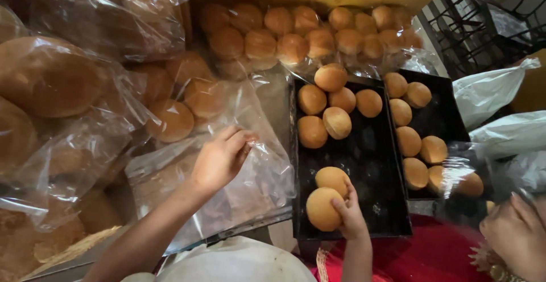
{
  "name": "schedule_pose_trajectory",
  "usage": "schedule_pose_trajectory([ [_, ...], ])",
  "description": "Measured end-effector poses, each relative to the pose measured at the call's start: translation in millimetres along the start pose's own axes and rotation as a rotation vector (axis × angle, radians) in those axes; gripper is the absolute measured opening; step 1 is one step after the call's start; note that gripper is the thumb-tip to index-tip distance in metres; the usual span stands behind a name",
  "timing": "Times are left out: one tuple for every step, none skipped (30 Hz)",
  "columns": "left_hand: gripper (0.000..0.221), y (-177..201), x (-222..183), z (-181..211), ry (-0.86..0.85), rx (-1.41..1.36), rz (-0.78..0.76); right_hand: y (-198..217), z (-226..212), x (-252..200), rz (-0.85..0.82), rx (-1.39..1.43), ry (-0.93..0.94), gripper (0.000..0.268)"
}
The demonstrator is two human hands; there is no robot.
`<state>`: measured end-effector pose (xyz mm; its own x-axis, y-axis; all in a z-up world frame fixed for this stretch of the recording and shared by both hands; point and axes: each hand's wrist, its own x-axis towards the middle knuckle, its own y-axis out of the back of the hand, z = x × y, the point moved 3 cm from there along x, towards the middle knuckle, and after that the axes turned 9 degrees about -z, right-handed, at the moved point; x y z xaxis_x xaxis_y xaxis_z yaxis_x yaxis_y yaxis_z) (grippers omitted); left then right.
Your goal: The person puts buns into plastic bags and moves trays of buns across a table in a bakery.
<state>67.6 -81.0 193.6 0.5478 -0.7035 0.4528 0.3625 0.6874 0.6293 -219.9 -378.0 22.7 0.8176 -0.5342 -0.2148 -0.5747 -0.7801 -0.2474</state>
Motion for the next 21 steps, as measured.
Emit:
schedule_pose_trajectory([
  [0.014, -3, 1, 2, -0.016, -0.037, -0.002, 2, -1, -1, -0.036, -0.133, -0.043, 0.096],
  [0.016, -7, 2, 4, -0.032, -0.073, -0.005, 5, -2, -3, -0.072, -0.266, -0.087, 0.095],
  [0.016, -13, 2, 6, -0.032, -0.079, -0.006, 0, -20, -6, -0.068, -0.269, -0.089, 0.095],
  [0.018, -17, 2, 8, -0.05, -0.078, -0.02, -2, -36, -10, 0.031, -0.848, -0.235, 0.084],
  [0.021, -21, 2, 11, -0.067, -0.077, -0.035, -5, -53, -14, 0.135, -1.426, -0.38, 0.075],
  [0.021, -25, 1, 11, -0.071, -0.076, -0.04, -23, -65, -20, 0.139, -1.421, -0.381, 0.075],
  [0.024, -31, 0, 12, -0.07, -0.076, -0.105, -43, -83, -26, 0.198, -1.362, -0.129, 0.07],
  [0.027, -39, 0, 13, -0.07, -0.08, -0.17, -62, -103, -34, 0.261, -1.294, 0.118, 0.064],
  [0.027, -45, -2, 15, -0.075, -0.082, -0.175, -86, -104, -34, 0.269, -1.291, 0.116, 0.064],
  [0.025, -52, -6, 19, -0.125, -0.079, -0.208, -118, -107, -36, 0.076, -1.179, 0.353, 0.069],
  [0.024, -59, -10, 23, -0.175, -0.075, -0.241, -150, -111, -39, -0.119, -1.05, 0.58, 0.075],
  [0.024, -61, -11, 23, -0.176, -0.076, -0.242, -164, -105, -32, -0.117, -1.05, 0.58, 0.075],
  [0.02, -62, -13, 25, -0.267, -0.049, -0.235, -178, -99, -24, -0.119, -1.062, 0.572, 0.064],
  [0.017, -63, -17, 27, -0.352, -0.019, -0.227, -194, -92, -16, -0.128, -1.073, 0.566, 0.054],
  [0.017, -64, -25, 25, -0.347, -0.016, -0.226, -189, -81, -15, -0.133, -1.071, 0.566, 0.054],
  [0.017, -65, -30, 23, -0.39, 0.066, -0.228, -182, -73, -9, -0.07, -1.041, 0.545, 0.042],
  [0.017, -66, -35, 20, -0.431, 0.149, -0.231, -176, -65, -2, -0.007, -1.01, 0.524, 0.033],
  [0.017, -63, -39, 11, -0.424, 0.156, -0.223, -174, -64, 0, -0.019, -1.01, 0.53, 0.033],
  [0.017, -59, -43, 1, -0.394, 0.245, -0.179, -170, -63, 2, 0.019, -0.986, 0.581, 0.03],
  [0.018, -58, -51, -8, -0.36, 0.325, -0.142, -165, -61, 0, 0.06, -0.966, 0.622, 0.029],
  [0.018, -50, -55, -9, -0.35, 0.323, -0.14, -160, -62, -4, 0.051, -0.969, 0.618, 0.029],
])
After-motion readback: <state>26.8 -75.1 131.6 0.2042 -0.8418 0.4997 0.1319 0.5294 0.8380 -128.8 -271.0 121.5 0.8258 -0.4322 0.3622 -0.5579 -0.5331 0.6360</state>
